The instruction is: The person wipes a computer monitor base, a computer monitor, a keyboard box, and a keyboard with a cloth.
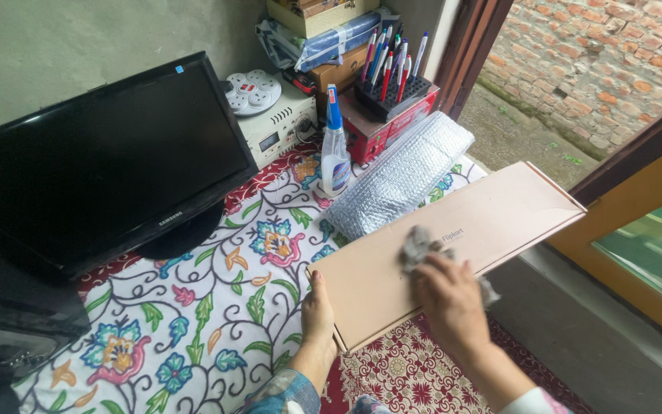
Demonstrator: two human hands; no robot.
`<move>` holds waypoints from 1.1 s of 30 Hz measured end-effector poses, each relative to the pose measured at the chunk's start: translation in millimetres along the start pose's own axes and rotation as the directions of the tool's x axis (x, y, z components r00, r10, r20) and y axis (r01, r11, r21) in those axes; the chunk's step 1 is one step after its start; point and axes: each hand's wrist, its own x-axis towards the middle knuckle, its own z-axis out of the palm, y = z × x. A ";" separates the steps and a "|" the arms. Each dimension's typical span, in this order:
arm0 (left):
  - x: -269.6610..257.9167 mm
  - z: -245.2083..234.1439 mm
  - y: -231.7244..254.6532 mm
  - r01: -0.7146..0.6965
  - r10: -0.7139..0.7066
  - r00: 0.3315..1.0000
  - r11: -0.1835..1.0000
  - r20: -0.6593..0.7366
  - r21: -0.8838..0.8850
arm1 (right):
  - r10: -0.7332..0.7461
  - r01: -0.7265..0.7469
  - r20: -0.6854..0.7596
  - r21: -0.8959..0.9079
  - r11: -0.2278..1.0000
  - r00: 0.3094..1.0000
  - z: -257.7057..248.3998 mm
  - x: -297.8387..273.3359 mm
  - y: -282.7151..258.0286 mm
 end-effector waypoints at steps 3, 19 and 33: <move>1.1 10.3 -7.7 0.159 -0.158 0.987 0.987 -0.026 0.021 | -0.251 0.250 0.010 0.064 0.966 0.968 -25.6 -14.1 -46.4; 12.2 -38.7 25.3 -0.370 0.433 0.901 0.771 -0.002 0.518 | 0.395 -0.533 -0.460 -0.218 0.818 0.795 -46.5 -20.2 232.4; 0.0 -79.9 80.6 -0.281 0.302 0.952 0.929 -0.055 0.240 | 0.522 -0.738 0.715 0.639 -0.218 0.465 28.4 50.1 105.3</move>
